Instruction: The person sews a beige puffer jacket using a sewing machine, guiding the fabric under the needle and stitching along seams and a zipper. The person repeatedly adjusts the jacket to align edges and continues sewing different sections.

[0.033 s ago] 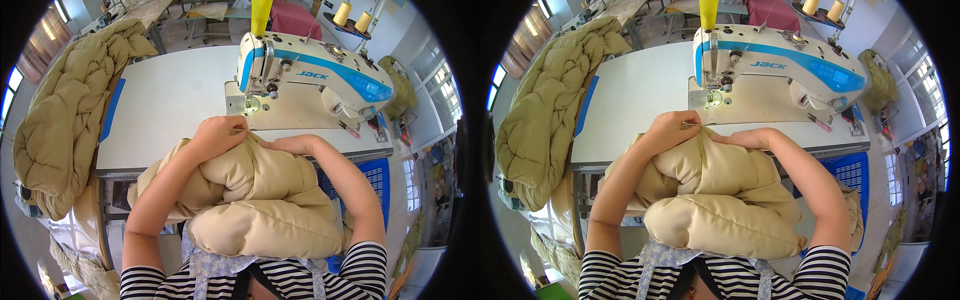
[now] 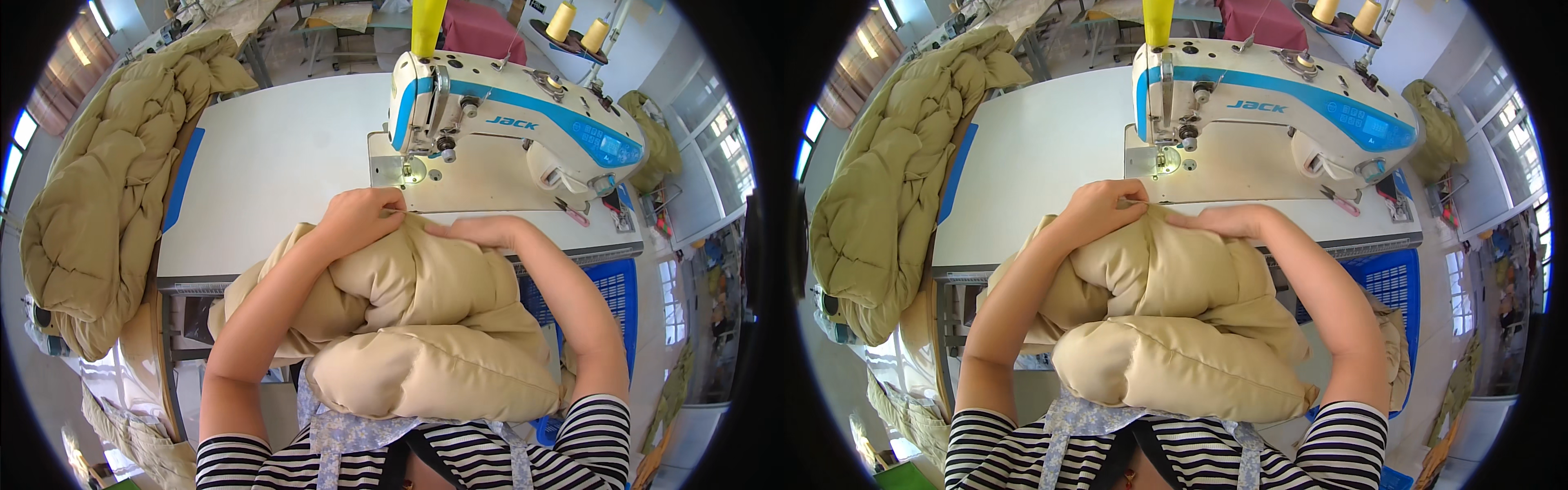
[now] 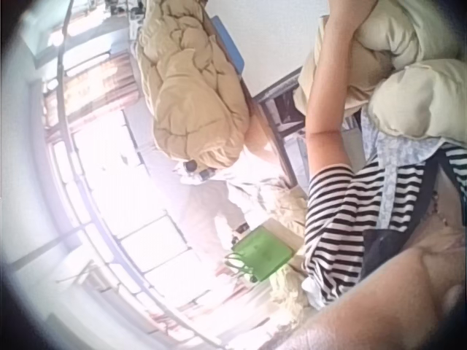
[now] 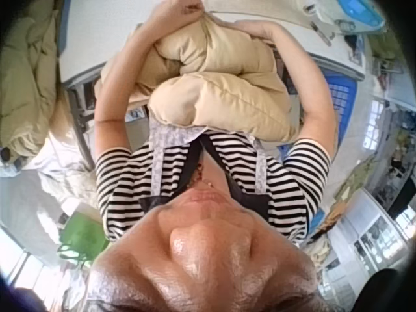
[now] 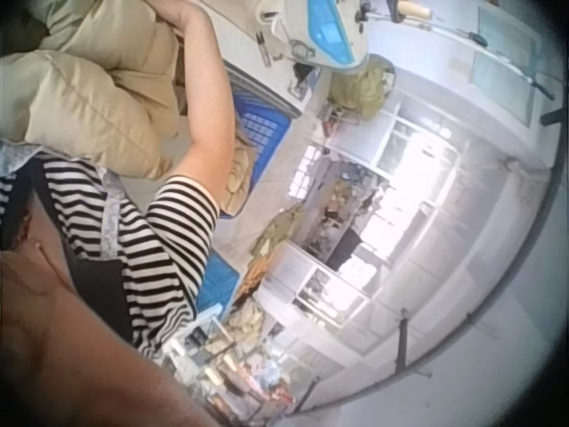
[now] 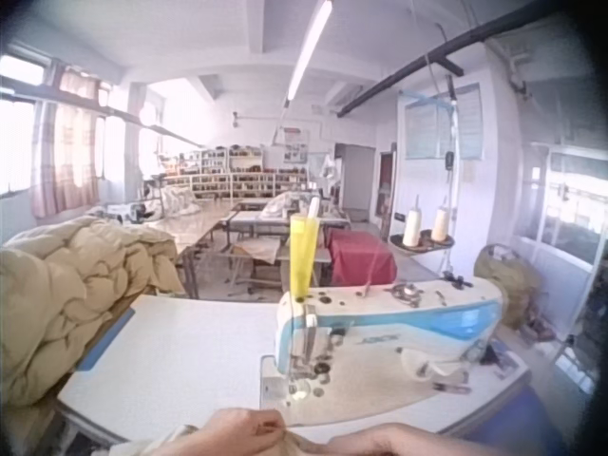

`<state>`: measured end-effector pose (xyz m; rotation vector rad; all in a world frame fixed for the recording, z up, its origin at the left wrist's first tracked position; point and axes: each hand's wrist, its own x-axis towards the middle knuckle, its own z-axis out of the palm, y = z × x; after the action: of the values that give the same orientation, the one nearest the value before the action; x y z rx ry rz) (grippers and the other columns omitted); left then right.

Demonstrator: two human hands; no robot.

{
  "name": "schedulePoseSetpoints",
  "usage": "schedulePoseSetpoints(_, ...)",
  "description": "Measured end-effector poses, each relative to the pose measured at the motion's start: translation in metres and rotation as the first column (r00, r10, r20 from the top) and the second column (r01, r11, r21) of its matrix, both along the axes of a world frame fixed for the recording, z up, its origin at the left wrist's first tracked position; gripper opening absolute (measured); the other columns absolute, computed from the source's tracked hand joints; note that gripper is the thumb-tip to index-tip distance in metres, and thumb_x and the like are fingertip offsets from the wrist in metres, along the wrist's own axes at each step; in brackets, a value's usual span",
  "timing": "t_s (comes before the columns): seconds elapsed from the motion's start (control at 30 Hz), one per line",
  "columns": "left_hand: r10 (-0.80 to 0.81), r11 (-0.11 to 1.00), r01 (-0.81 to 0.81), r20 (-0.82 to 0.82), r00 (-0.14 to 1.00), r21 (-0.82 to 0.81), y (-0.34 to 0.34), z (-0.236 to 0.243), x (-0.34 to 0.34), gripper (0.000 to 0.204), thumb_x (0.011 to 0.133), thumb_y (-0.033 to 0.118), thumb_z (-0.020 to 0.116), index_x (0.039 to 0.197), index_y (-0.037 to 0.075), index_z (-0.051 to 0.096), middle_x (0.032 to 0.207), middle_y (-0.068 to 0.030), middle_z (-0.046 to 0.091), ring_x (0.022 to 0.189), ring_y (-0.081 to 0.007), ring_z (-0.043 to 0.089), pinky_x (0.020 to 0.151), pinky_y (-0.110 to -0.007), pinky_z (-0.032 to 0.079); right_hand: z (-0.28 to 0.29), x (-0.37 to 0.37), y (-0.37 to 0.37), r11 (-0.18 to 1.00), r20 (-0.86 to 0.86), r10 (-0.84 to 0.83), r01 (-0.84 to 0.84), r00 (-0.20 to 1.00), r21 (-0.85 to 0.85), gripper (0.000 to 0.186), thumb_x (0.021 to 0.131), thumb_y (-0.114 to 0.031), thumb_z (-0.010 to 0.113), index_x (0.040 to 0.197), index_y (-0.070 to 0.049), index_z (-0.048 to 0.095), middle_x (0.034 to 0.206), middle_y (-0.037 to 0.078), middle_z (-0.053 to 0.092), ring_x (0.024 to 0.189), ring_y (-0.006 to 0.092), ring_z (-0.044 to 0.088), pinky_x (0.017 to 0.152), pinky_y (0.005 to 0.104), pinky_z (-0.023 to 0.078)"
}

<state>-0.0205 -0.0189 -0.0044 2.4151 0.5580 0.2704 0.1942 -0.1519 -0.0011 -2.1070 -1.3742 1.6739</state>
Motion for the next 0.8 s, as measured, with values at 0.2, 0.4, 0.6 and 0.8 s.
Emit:
schedulePoseSetpoints(0.2,0.016,0.987,-0.015,0.002,1.000,-0.160,0.040,-0.044,0.039,0.024,0.087,0.032,0.067,0.095,0.011,0.073,0.098,-0.0065,0.075,0.095,-0.0272,0.070,0.085,-0.039,0.054,-0.024,0.015,0.025,0.818,0.145,-0.334,0.211,0.931,0.535,0.043,0.089,-0.043,0.074,0.101,-0.002,0.072,0.092,0.008,0.073,0.085,0.0169,0.067,0.079,0.0311,0.052)
schedulePoseSetpoints(0.4,0.110,0.983,-0.140,-0.226,0.968,-0.122,0.046,-0.048,0.049,0.030,0.081,0.038,0.071,0.095,0.012,0.074,0.096,-0.0095,0.075,0.095,-0.0287,0.070,0.084,-0.040,0.054,-0.055,0.006,0.042,0.812,0.390,-0.368,0.088,0.844,0.577,0.034,0.084,-0.044,0.072,0.089,-0.010,0.072,0.088,0.009,0.075,0.087,0.0292,0.071,0.077,0.0413,0.054)
schedulePoseSetpoints(0.6,0.146,0.982,-0.172,-0.261,0.954,-0.077,0.060,-0.047,0.054,0.029,0.081,0.034,0.068,0.094,0.009,0.074,0.094,-0.0125,0.074,0.094,-0.0307,0.070,0.083,-0.041,0.054,-0.048,0.009,0.064,0.863,0.461,-0.350,0.088,0.816,0.498,0.029,0.080,-0.040,0.071,0.087,-0.011,0.071,0.086,0.011,0.074,0.085,0.0320,0.071,0.075,0.0440,0.054)
schedulePoseSetpoints(0.8,0.165,0.985,-0.172,-0.212,0.963,-0.018,0.071,-0.053,0.071,0.024,0.081,0.031,0.067,0.090,0.010,0.070,0.089,-0.0122,0.073,0.090,-0.0327,0.069,0.078,-0.042,0.053,-0.044,0.029,0.076,0.871,0.412,-0.368,0.153,0.834,0.467,0.037,0.076,-0.046,0.072,0.092,-0.012,0.074,0.087,0.012,0.074,0.088,0.0346,0.071,0.077,0.0449,0.055)
